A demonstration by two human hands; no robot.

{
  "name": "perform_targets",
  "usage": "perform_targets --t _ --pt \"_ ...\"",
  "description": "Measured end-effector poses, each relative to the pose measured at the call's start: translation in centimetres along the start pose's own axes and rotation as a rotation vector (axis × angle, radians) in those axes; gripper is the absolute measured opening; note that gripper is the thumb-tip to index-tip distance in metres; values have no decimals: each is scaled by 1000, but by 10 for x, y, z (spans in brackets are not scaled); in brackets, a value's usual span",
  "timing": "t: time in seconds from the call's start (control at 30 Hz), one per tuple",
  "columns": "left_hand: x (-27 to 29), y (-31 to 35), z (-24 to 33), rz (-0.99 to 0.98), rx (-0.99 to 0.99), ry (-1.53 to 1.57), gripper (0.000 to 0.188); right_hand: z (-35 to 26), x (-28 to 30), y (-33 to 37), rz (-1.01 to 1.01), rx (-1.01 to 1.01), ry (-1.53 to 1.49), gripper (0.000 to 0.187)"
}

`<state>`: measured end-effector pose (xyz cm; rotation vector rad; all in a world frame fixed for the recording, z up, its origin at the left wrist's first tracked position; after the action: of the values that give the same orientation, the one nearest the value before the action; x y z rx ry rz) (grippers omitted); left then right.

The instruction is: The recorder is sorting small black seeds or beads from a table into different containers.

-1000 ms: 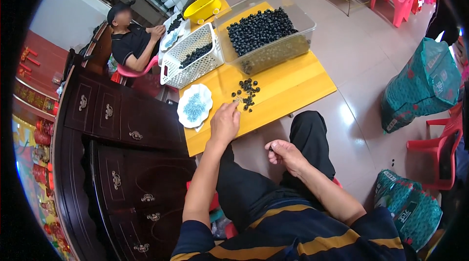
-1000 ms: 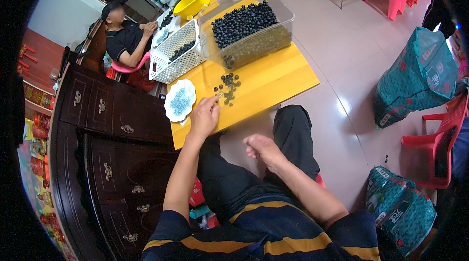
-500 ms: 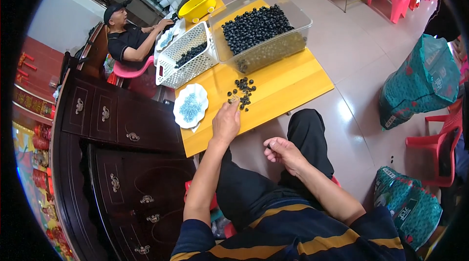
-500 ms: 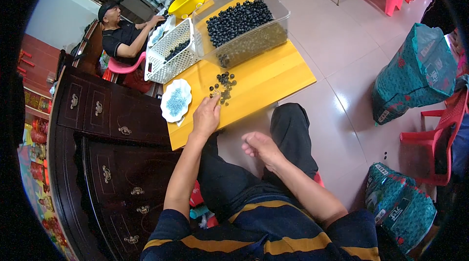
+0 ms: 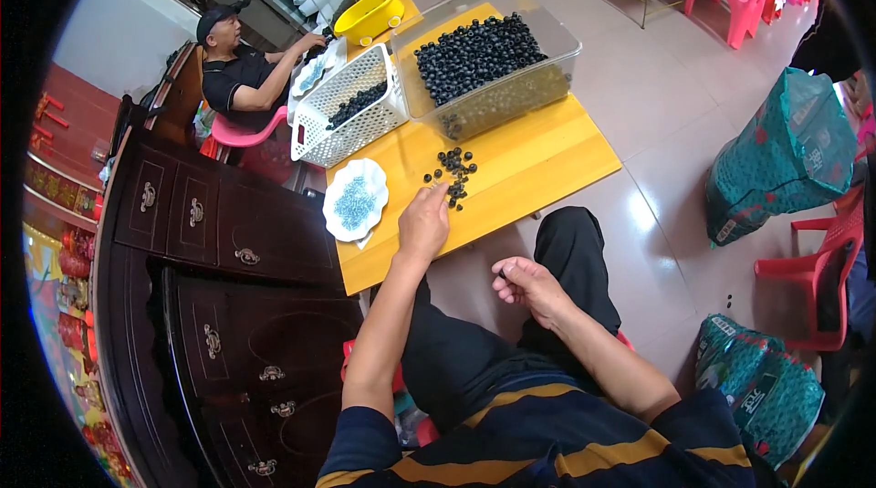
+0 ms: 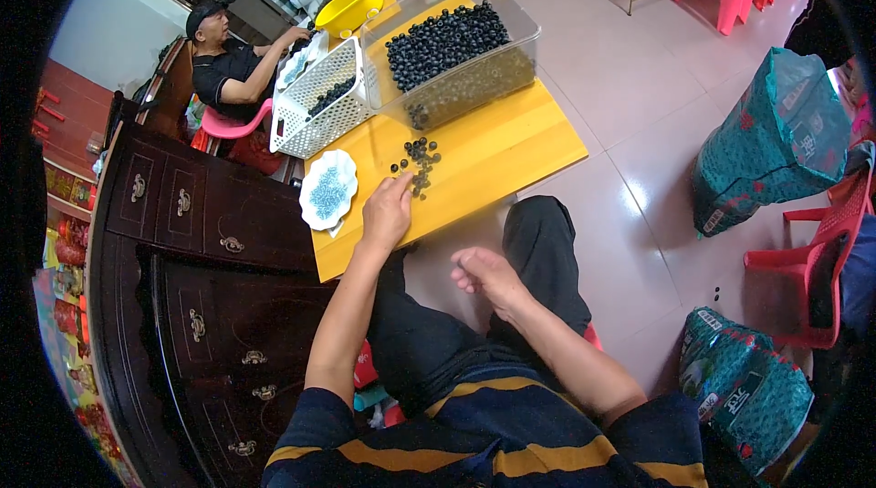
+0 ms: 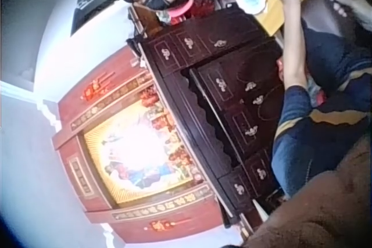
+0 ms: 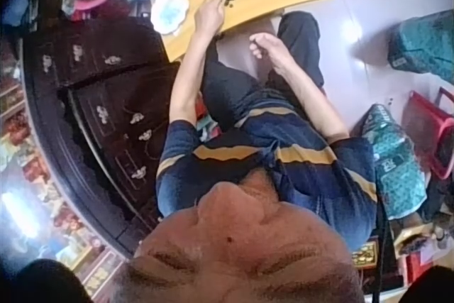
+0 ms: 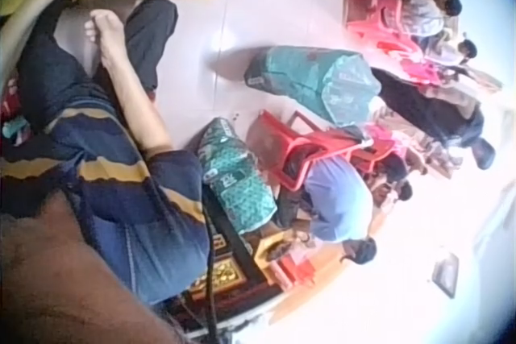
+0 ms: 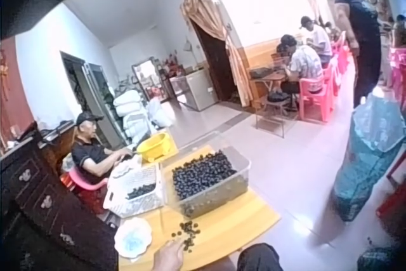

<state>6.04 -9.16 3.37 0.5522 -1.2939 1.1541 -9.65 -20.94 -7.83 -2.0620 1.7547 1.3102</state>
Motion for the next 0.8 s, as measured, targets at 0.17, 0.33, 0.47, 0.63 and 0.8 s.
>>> perform_targets --t 0.17,0.33,0.47,0.63,0.8 --pt "-1 3 -5 64 -21 29 21 -3 -2 1 -5 5 8 24" --pt "5 8 -7 119 -37 69 18 -2 -3 1 3 -5 22 24" --pt "11 11 -8 149 -23 91 14 -1 -4 2 7 -6 42 24" --pt "10 8 -5 156 -17 89 14 1 -3 0 4 -4 45 24" --pt "6 6 -4 148 -13 88 10 0 -1 0 7 4 44 24"
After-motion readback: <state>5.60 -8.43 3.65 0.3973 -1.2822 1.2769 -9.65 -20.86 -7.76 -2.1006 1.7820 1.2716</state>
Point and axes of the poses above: each hand's wrist, its own y-axis away from the middle knuckle, its own x-axis out of the back of the hand, z = x × y, the point moved 10 cm from there along -y, towards the middle knuckle
